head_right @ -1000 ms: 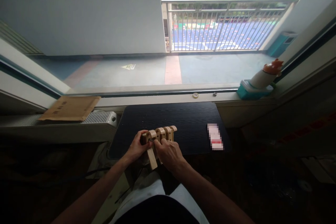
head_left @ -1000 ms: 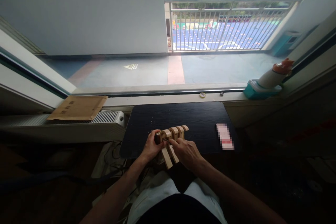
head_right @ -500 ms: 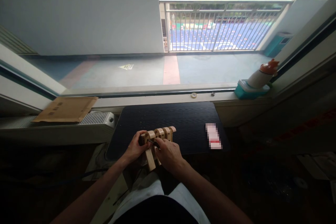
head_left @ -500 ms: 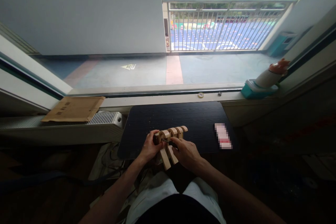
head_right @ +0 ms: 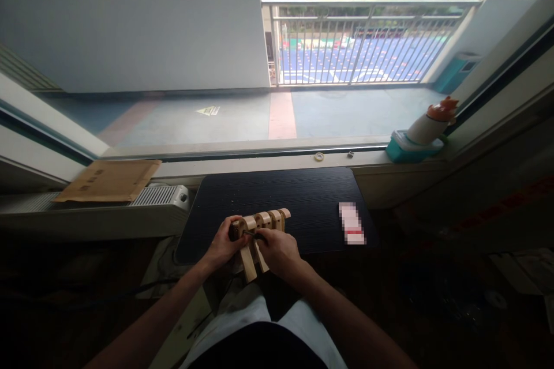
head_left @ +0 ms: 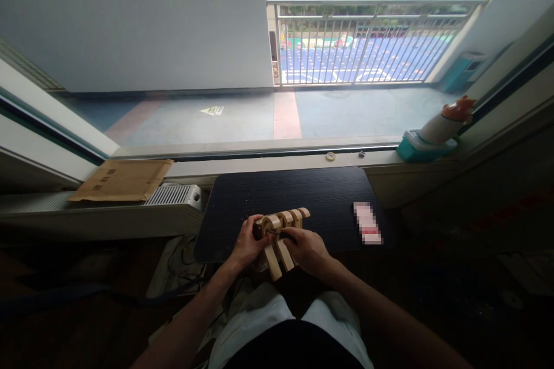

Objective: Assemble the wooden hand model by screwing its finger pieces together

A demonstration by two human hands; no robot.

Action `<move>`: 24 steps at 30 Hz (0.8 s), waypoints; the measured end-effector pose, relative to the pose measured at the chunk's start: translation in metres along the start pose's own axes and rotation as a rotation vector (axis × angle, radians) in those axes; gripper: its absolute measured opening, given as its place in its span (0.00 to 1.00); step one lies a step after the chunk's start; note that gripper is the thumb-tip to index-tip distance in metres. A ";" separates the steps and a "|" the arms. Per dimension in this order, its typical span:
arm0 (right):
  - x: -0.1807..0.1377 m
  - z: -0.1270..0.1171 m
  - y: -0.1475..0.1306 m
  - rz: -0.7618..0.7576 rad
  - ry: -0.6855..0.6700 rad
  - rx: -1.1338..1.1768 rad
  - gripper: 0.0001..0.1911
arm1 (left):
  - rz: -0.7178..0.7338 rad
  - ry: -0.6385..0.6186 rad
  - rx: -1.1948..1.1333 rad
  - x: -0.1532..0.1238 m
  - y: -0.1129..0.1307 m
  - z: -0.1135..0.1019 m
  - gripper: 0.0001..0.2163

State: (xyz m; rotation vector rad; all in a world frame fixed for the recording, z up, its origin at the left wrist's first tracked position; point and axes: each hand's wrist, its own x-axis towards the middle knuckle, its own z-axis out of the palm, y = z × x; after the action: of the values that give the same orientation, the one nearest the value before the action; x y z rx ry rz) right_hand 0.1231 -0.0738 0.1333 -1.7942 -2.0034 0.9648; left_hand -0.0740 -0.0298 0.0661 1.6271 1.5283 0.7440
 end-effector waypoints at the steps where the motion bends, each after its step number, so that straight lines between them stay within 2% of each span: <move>1: 0.002 0.001 0.002 0.048 -0.017 0.075 0.17 | 0.003 -0.002 0.004 0.000 0.000 0.000 0.24; 3: 0.004 0.002 0.005 0.118 -0.056 0.188 0.18 | 0.005 -0.003 0.013 0.000 -0.001 0.000 0.25; 5: 0.005 0.002 0.004 0.129 -0.069 0.193 0.18 | 0.002 -0.002 0.011 0.000 -0.002 0.001 0.25; 8: 0.001 -0.003 -0.006 0.028 -0.024 -0.039 0.15 | -0.010 -0.006 -0.016 0.000 -0.004 0.001 0.25; 11: -0.004 -0.008 -0.017 -0.168 -0.007 -0.311 0.14 | -0.021 -0.007 -0.027 0.001 -0.006 0.001 0.25; 14: -0.004 -0.010 -0.019 -0.258 -0.033 -0.443 0.14 | -0.018 -0.005 -0.019 0.001 -0.006 0.002 0.24; 19: -0.001 -0.006 -0.012 -0.184 -0.034 -0.392 0.13 | -0.002 -0.011 0.002 0.000 -0.004 0.002 0.24; 24: 0.001 -0.002 -0.004 0.032 -0.039 -0.074 0.15 | 0.021 -0.008 0.025 -0.001 -0.002 0.002 0.24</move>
State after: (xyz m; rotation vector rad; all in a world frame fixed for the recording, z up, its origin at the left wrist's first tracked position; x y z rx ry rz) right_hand 0.1215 -0.0721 0.1372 -1.8658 -2.0652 0.9534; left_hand -0.0737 -0.0314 0.0629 1.6647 1.5228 0.7310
